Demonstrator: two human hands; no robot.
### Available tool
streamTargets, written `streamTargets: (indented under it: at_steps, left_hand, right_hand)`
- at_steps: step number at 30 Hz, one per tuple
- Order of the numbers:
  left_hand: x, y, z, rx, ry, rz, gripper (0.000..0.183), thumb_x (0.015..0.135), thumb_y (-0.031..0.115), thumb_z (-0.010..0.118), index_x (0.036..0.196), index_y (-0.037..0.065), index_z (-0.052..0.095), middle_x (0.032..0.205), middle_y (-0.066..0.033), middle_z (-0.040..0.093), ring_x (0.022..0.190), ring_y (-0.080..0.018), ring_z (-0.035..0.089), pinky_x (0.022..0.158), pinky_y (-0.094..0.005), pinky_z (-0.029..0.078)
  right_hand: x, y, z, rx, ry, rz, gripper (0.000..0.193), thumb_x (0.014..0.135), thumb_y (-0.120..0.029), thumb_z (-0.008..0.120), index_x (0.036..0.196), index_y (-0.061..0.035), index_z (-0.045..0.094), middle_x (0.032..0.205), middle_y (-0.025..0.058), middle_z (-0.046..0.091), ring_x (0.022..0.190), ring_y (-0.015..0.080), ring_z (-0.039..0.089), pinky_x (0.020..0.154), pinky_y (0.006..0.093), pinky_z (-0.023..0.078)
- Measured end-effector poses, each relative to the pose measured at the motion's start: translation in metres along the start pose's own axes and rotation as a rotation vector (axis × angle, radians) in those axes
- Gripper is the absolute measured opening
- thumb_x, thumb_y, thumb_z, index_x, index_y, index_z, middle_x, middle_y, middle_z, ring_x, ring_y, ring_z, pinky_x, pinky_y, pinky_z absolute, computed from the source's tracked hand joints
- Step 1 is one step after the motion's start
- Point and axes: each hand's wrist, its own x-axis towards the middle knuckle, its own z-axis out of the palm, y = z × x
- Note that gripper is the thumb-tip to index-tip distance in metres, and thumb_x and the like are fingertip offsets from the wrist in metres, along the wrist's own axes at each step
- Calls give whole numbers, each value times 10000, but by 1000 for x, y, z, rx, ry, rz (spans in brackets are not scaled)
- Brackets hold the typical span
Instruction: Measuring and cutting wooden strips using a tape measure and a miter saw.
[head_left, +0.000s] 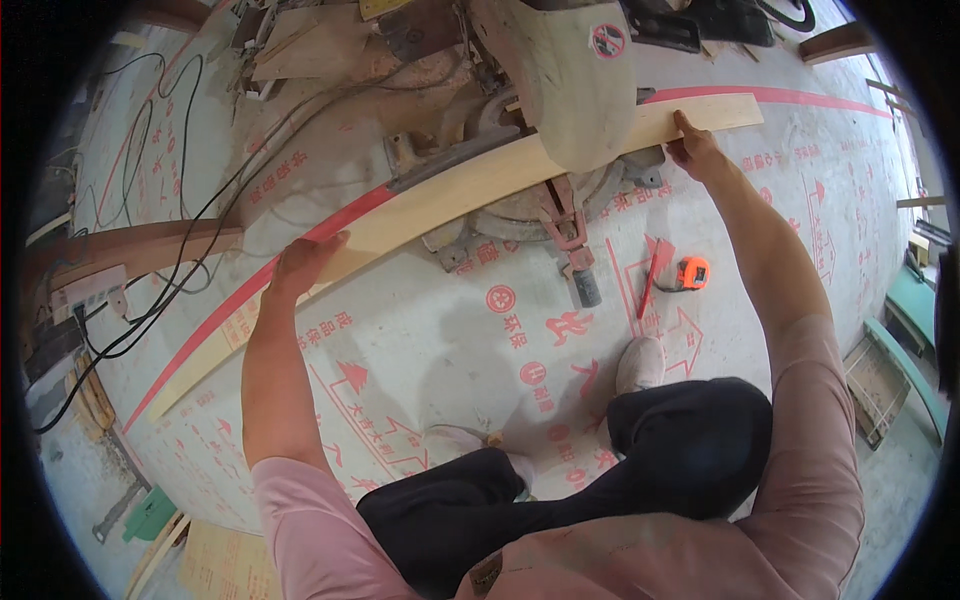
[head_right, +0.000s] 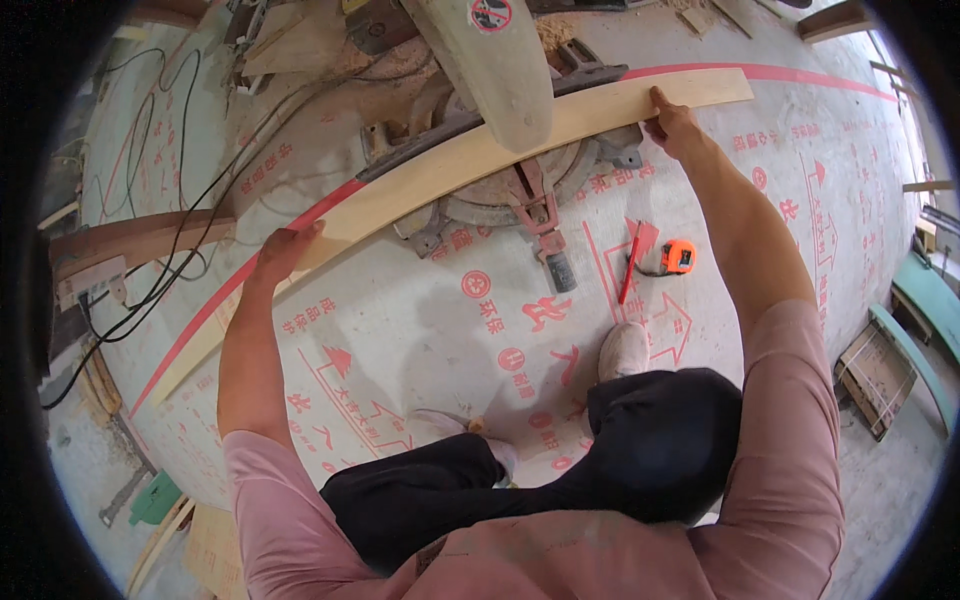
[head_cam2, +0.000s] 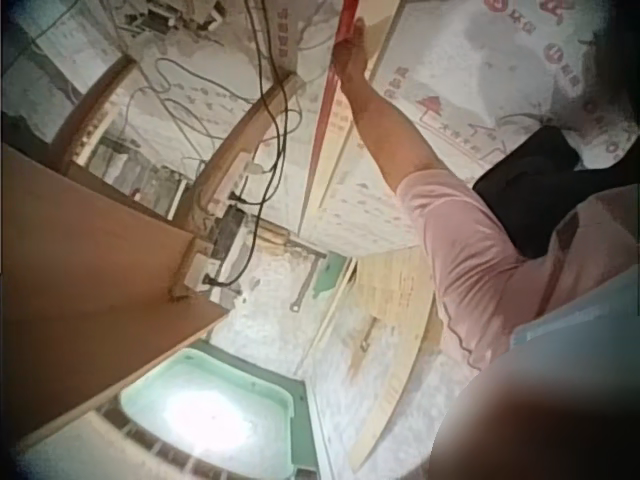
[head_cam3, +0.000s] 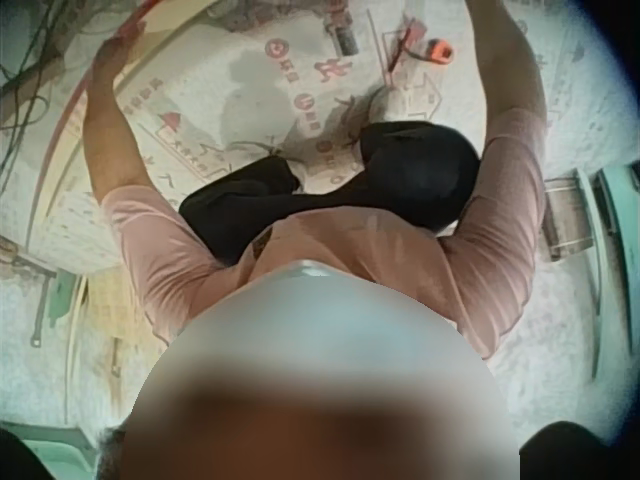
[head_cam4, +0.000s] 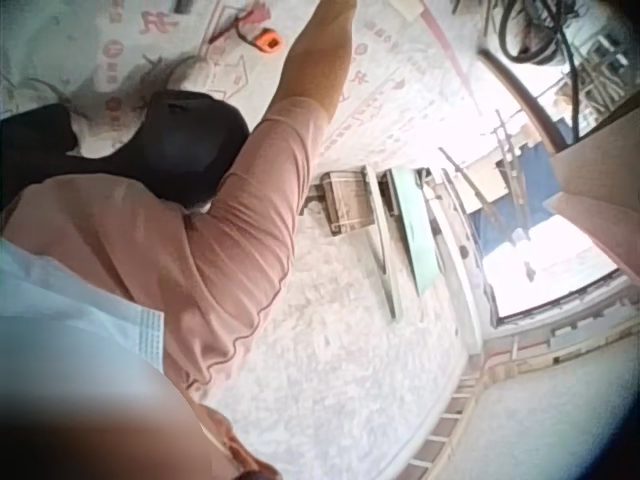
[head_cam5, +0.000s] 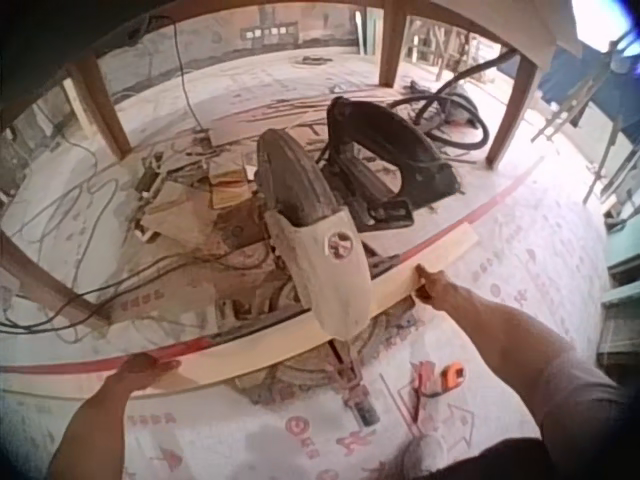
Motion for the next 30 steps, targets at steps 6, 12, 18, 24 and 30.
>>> streamTargets:
  at_steps: [6, 12, 18, 24, 30]
  left_hand:
    - [21, -15, 8, -14, 21, 18, 917, 780, 851, 538, 763, -51, 698, 722, -187, 625, 786, -273, 630, 781, -427, 480]
    - [25, -14, -6, 50, -115, -81, 901, 791, 837, 539, 831, -45, 717, 830, -222, 679, 849, -330, 662, 809, -439, 484]
    - [22, -5, -5, 68, -62, -32, 734, 823, 707, 637, 967, -9, 717, 964, -228, 682, 981, -356, 650, 888, -445, 474]
    - [-15, 108, 32, 204, 622, 874, 664, 840, 313, 755, 1437, 185, 495, 1472, -162, 450, 1353, -355, 434, 1105, -569, 335]
    - [-16, 200, 83, 479, 465, 768, 696, 872, 254, 706, 1505, 333, 428, 1631, -168, 218, 1374, -423, 388, 1095, -687, 302]
  right_hand:
    - [26, 7, 4, -82, -25, -87, 514, 879, -615, 697, 1010, -118, 678, 923, 45, 675, 740, 155, 561, 649, 331, 398]
    - [6, -4, 14, -33, 35, 156, 532, 874, -620, 698, 1061, -128, 624, 898, 31, 610, 841, 173, 566, 791, 386, 455]
    - [6, -6, 5, -51, -3, 163, 532, 877, -628, 688, 1057, -133, 621, 918, 24, 615, 877, 181, 562, 818, 403, 450]
    - [9, -15, -4, -173, -27, 218, 555, 849, -688, 676, 999, -157, 608, 942, 10, 652, 876, 172, 561, 750, 366, 411]
    - [3, -10, -3, -161, -106, 237, 542, 853, -693, 665, 927, -159, 609, 866, -3, 659, 840, 163, 578, 727, 364, 411]
